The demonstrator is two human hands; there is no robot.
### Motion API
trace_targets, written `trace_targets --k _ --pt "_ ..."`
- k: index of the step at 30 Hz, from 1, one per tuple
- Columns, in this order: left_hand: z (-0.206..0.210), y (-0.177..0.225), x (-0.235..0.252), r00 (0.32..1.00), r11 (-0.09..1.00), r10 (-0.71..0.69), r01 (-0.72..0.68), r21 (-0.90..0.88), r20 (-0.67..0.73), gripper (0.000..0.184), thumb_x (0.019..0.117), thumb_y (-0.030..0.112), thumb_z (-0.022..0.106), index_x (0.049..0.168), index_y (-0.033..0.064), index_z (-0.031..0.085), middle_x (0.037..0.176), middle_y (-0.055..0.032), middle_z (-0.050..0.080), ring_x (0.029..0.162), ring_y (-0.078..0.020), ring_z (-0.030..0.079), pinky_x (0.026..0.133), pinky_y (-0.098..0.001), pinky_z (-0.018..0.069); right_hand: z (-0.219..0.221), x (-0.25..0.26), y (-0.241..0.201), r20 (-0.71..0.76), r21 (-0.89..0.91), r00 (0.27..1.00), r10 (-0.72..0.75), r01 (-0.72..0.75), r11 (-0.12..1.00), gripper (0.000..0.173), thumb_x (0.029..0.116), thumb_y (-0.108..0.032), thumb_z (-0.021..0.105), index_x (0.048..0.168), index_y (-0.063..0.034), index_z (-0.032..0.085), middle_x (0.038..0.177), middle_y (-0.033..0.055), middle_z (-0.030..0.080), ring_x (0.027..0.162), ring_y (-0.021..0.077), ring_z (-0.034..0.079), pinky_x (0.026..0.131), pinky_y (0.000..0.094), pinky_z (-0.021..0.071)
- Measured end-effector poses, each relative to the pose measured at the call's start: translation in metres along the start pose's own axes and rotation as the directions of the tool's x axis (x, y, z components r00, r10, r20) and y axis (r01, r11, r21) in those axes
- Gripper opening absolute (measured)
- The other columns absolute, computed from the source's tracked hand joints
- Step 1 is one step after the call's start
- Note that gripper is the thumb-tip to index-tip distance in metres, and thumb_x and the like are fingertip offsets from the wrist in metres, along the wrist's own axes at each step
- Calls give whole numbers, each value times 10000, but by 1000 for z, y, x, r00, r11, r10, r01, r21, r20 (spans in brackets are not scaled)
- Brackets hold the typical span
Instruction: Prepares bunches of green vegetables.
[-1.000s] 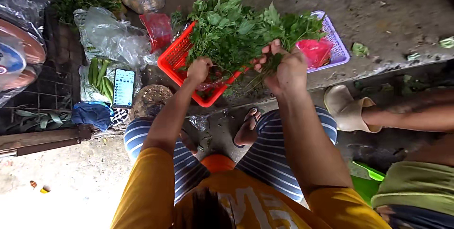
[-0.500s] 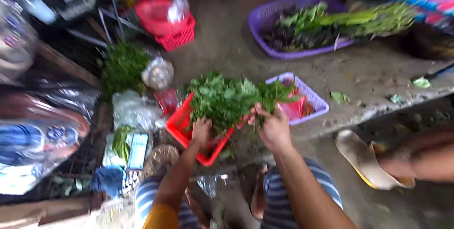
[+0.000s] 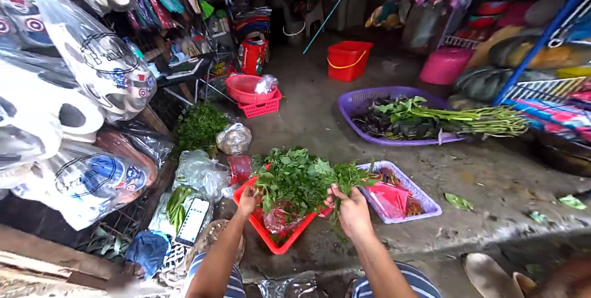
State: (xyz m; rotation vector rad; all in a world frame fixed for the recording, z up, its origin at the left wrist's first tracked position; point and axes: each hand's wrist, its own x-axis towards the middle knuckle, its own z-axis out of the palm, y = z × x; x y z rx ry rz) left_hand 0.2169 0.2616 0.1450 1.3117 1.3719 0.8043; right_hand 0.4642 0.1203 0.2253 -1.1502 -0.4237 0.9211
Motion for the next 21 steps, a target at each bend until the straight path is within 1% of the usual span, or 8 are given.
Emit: trace_targets --k 4,7,10,12,14,17,19,21 --pt "1 -7 -21 979 977 196 -200 79 55 223 1017 -49 465 1224 -78 540 1097 -194 650 972 -246 646 880 -423 539 1 -1 10 15 -75 1000 -15 16 997 138 1045 -55 558 1151 29 531 778 90 660 559 141 629 535 274 560" --pt "-4 -19 -43 960 961 277 -276 25 -31 195 1006 -34 488 1179 -77 567 1040 -180 651 944 -237 661 880 -425 561 5 1 20 50 -116 999 -19 24 993 134 1040 -41 562 1142 44 539 796 108 667 583 157 645 572 290 579" --pt "-1 -25 -58 975 946 126 -173 -274 -183 236 1047 -24 425 1258 -103 497 1044 -180 625 900 -197 641 819 -365 555 14 -1 29 98 -168 995 22 -5 986 157 1042 -52 566 1163 45 537 809 112 667 590 158 648 570 290 579" --pt "1 -25 -61 985 846 -39 -59 -531 -170 308 1104 61 310 1362 -63 424 1135 -198 623 968 -243 650 840 -411 554 22 -6 34 121 -163 991 60 -40 986 160 1046 -60 562 1167 41 532 805 105 668 588 152 648 562 284 574" --pt "5 -32 -57 979 760 -129 -2 -650 -154 370 1135 168 233 1371 -40 428 1161 -208 621 1007 -281 629 864 -450 518 28 -12 36 122 -80 989 87 -78 994 153 1056 -50 532 1179 35 499 798 108 657 578 155 650 564 294 587" --pt "1 -27 -60 969 751 -66 -110 -651 -239 373 1137 183 221 1350 -42 428 1112 -192 639 971 -259 652 836 -424 540 39 -15 38 90 14 989 119 -121 993 131 1063 -49 514 1174 13 482 772 103 645 552 157 642 548 300 589" --pt "-5 -13 -66 959 784 50 -211 -584 -280 324 1112 86 274 1347 -70 433 1114 -188 656 961 -233 674 835 -396 565 42 -13 41 92 11 990 107 -109 994 131 1054 -34 527 1167 25 494 764 102 651 549 156 648 550 295 595" --pt "-13 5 -72 947 814 137 -276 -511 -292 246 1064 -5 358 1275 -79 459 1080 -170 669 935 -208 691 815 -369 587 44 -10 43 118 -14 988 104 -103 995 124 1048 -23 533 1155 31 501 779 104 655 567 155 653 564 290 597"
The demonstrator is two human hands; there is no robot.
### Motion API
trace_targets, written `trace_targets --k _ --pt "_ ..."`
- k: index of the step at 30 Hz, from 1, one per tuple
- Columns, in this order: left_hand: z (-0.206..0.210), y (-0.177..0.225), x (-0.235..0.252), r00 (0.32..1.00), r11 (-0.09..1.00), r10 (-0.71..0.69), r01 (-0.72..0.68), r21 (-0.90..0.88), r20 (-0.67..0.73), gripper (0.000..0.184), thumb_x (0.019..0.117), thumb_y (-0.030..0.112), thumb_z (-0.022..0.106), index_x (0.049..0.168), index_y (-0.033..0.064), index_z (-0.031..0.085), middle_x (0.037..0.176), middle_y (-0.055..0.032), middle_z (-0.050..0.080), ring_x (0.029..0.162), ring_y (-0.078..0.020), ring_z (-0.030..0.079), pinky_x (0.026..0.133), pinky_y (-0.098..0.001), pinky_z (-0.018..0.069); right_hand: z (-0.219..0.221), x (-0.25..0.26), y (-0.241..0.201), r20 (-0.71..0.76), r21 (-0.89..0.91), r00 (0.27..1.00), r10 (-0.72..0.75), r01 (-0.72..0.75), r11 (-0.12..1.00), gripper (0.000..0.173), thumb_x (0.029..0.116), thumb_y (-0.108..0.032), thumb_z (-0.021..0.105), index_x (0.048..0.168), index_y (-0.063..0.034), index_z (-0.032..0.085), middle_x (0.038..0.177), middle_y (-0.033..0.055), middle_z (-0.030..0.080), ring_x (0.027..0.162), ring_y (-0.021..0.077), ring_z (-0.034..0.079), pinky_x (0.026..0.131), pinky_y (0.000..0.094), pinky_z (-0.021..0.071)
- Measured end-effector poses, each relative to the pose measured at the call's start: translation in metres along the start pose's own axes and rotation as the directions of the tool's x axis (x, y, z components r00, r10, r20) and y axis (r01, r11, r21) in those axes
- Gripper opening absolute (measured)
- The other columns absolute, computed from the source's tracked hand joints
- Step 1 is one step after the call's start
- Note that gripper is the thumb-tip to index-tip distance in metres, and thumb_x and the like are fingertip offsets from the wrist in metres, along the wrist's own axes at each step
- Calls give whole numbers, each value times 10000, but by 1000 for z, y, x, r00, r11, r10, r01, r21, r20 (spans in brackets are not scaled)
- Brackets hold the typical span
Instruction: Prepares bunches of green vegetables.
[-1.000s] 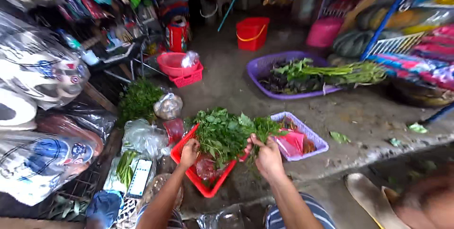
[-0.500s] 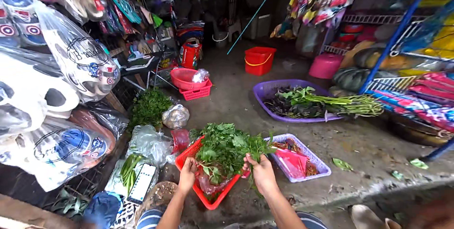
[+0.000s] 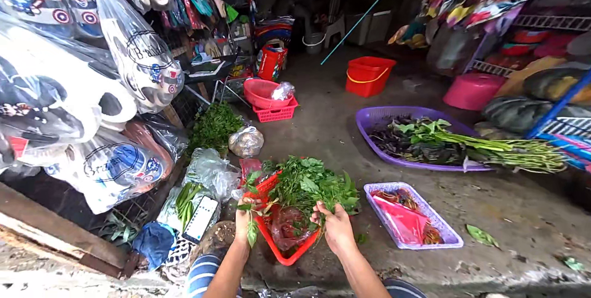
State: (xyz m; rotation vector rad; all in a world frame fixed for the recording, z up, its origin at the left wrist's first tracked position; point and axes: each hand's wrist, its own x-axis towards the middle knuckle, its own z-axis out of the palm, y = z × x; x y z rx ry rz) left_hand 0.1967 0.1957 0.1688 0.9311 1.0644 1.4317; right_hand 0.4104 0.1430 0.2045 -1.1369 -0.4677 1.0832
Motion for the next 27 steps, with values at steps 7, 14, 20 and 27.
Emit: trace_targets --k 7,14,20,27 --pt "-4 4 29 972 956 -232 222 194 30 319 1101 56 327 1379 -65 426 1115 -174 625 944 -208 645 817 -385 555 7 -2 -8 58 -77 998 5 0 997 100 1032 -7 557 1116 44 536 778 91 665 607 138 664 598 272 594" --pt "4 -43 66 950 849 -313 273 452 15 268 1076 26 439 1304 -67 544 1146 -209 627 945 -253 628 846 -431 534 9 -2 -13 63 -98 998 26 -20 995 94 1023 16 560 1107 44 528 782 91 663 621 133 667 614 259 592" --pt "13 -45 70 921 739 -384 264 620 67 307 1058 18 471 1347 -33 560 1287 -244 617 1145 -335 620 966 -490 501 5 0 -15 38 -101 999 10 -6 995 81 1027 16 551 1097 45 521 778 94 659 616 143 668 617 269 597" --pt "15 13 44 982 713 -69 -74 697 174 447 987 34 591 1415 -58 503 1423 -262 553 1302 -361 572 1094 -487 469 5 -14 -20 189 -703 982 -16 147 696 241 962 1 623 1177 108 614 963 160 684 799 172 665 776 317 554"
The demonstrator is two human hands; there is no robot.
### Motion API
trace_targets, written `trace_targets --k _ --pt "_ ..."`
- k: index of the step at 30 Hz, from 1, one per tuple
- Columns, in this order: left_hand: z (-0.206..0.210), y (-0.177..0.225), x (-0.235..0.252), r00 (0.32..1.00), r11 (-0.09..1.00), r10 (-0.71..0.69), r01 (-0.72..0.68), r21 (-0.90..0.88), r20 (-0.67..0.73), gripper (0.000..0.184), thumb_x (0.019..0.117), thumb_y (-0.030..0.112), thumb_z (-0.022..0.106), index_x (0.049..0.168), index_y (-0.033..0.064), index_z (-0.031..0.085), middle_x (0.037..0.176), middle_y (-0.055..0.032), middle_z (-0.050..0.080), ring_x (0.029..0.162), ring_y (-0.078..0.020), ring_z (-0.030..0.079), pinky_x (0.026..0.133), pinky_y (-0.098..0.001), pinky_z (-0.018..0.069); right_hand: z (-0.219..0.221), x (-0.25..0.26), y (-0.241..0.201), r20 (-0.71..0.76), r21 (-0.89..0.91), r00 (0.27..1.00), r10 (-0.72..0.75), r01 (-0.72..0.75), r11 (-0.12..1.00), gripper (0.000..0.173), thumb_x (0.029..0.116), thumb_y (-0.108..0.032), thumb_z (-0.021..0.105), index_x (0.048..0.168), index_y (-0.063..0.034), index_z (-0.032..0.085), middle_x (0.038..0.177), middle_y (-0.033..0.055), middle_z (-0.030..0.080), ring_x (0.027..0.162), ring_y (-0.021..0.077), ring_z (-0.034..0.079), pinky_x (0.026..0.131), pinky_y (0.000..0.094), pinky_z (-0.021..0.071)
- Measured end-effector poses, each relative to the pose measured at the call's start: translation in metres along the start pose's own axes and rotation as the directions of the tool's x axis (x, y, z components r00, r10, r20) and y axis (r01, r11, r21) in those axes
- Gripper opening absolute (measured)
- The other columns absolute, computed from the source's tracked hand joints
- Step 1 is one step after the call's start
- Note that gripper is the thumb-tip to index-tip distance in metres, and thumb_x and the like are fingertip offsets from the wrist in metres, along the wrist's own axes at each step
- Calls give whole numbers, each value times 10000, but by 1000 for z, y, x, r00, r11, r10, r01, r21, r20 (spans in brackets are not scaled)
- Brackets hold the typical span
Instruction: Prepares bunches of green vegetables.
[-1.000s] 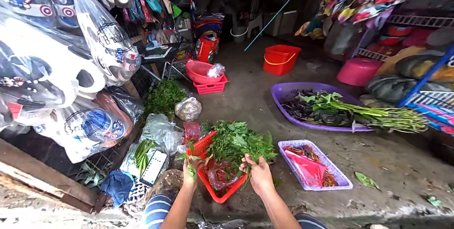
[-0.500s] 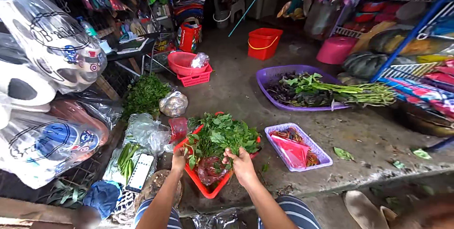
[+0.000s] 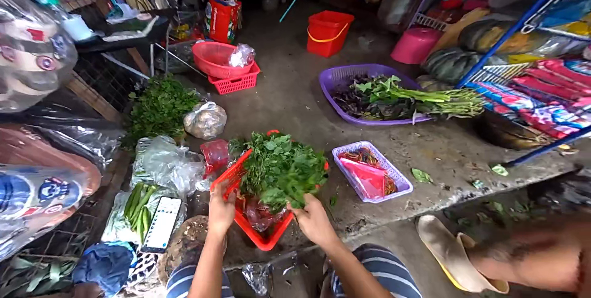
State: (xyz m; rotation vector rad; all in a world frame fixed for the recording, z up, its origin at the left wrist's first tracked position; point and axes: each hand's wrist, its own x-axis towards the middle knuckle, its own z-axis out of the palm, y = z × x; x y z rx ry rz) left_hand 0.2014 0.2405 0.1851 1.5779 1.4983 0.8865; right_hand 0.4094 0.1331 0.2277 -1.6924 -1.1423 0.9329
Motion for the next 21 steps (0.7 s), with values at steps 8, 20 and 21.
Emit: trace_targets --k 8,20,21 --pt "9 -33 13 998 998 39 -42 -46 -52 341 946 76 599 1265 -40 622 1276 -209 642 1147 -280 658 983 -438 553 80 51 33 454 -706 750 480 -26 708 625 948 -26 616 1534 -23 400 1414 304 544 1229 506 587 978 661 492" --pt "10 -3 29 987 992 -112 104 68 116 322 956 -9 576 1245 -147 613 1229 -322 645 1118 -396 673 1014 -491 533 93 76 46 485 -732 772 411 100 674 789 900 -247 732 1541 46 378 1549 310 410 1452 508 349 1141 710 274" --pt "5 13 26 982 987 -146 135 89 124 336 965 -1 566 1263 -151 601 1246 -329 636 1133 -404 663 1025 -494 522 84 74 45 475 -719 797 373 108 687 835 906 -280 730 1570 39 335 1580 317 365 1475 516 313 1172 726 207"
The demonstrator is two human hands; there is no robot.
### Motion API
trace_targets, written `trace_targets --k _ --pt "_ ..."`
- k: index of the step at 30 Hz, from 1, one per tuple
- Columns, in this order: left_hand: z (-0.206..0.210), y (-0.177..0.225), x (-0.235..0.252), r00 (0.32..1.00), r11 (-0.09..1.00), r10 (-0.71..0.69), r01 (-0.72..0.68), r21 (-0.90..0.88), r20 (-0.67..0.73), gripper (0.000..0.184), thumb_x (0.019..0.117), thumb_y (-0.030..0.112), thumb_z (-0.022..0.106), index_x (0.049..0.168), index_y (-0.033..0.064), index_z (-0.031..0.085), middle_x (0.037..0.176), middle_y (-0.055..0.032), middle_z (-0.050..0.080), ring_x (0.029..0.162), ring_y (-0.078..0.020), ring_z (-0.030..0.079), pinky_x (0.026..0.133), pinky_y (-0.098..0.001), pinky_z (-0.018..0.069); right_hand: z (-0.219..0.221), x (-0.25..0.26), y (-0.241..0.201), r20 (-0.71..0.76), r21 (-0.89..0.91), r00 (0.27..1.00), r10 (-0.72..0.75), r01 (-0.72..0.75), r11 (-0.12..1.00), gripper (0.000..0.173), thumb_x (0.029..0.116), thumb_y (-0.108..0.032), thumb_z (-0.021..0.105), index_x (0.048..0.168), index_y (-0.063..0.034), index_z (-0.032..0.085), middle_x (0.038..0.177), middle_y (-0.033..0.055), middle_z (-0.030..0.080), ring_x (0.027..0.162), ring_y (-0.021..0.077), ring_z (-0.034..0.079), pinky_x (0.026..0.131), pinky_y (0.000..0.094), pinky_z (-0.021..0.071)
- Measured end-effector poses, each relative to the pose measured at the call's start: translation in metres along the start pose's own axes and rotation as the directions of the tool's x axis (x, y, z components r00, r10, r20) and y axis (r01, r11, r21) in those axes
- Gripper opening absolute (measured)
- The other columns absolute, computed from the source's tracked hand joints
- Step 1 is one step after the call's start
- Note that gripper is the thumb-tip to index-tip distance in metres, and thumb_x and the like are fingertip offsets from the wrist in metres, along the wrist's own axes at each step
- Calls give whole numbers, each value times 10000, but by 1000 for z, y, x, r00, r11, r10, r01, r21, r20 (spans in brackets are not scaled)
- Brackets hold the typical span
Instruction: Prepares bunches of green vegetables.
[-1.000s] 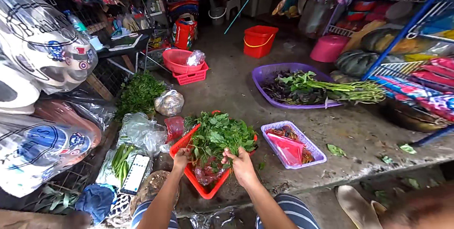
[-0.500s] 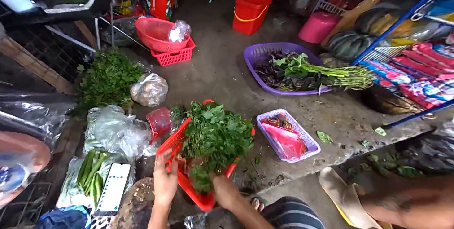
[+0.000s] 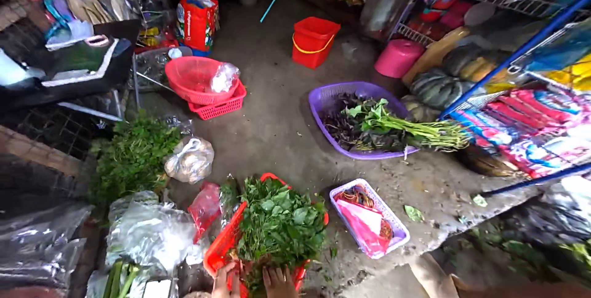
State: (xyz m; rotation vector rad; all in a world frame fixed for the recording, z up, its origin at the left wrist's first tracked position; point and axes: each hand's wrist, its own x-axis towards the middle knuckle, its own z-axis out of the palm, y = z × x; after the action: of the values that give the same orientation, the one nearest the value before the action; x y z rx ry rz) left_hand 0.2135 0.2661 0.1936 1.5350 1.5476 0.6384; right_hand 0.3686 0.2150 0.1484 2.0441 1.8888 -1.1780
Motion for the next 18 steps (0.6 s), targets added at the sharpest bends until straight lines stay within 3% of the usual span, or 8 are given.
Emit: trace_targets --k 2,4,8,11,14,18 --pt "-13 33 -19 993 995 -104 104 13 48 354 993 35 558 1304 -133 575 1294 -315 621 1170 -391 652 1044 -482 513 -15 -23 9 -15 40 1000 11 -10 999 955 875 -355 765 1597 30 273 1627 342 242 1511 533 217 1198 734 104" --pt "-26 71 -33 976 984 -176 171 53 129 365 1013 69 547 1329 -113 570 1324 -298 616 1211 -383 637 1068 -477 497 -46 -48 14 17 97 998 55 -56 994 963 872 -350 781 1605 9 270 1640 340 203 1520 532 185 1206 724 95" --pt "-38 146 -65 915 958 -254 194 211 312 380 1036 131 552 1355 -74 572 1333 -263 628 1228 -365 637 1081 -490 492 -114 -122 38 -22 209 992 127 -120 970 782 934 -312 724 1578 -38 375 1598 273 364 1485 482 312 1201 665 223" --pt "-44 196 -91 901 964 -196 104 245 387 358 1015 99 581 1312 -100 595 1294 -282 642 1203 -382 647 1078 -492 498 -142 -184 79 -38 260 976 213 -196 946 705 946 -318 700 1542 -44 443 1538 249 463 1438 455 403 1169 654 293" --pt "-54 230 -111 926 953 -167 63 296 339 351 999 109 605 1288 -89 623 1268 -269 660 1183 -377 660 1071 -499 505 -171 -251 121 67 311 946 318 -323 894 675 956 -312 689 1517 -13 464 1513 284 471 1422 490 403 1134 695 309" --pt "-71 246 -111 981 943 -155 113 314 113 319 978 108 647 1245 -68 658 1225 -246 685 1149 -357 679 1045 -503 526 -198 -314 160 173 305 908 381 -417 856 609 985 -314 655 1497 -25 495 1490 273 503 1413 480 426 1130 702 312"
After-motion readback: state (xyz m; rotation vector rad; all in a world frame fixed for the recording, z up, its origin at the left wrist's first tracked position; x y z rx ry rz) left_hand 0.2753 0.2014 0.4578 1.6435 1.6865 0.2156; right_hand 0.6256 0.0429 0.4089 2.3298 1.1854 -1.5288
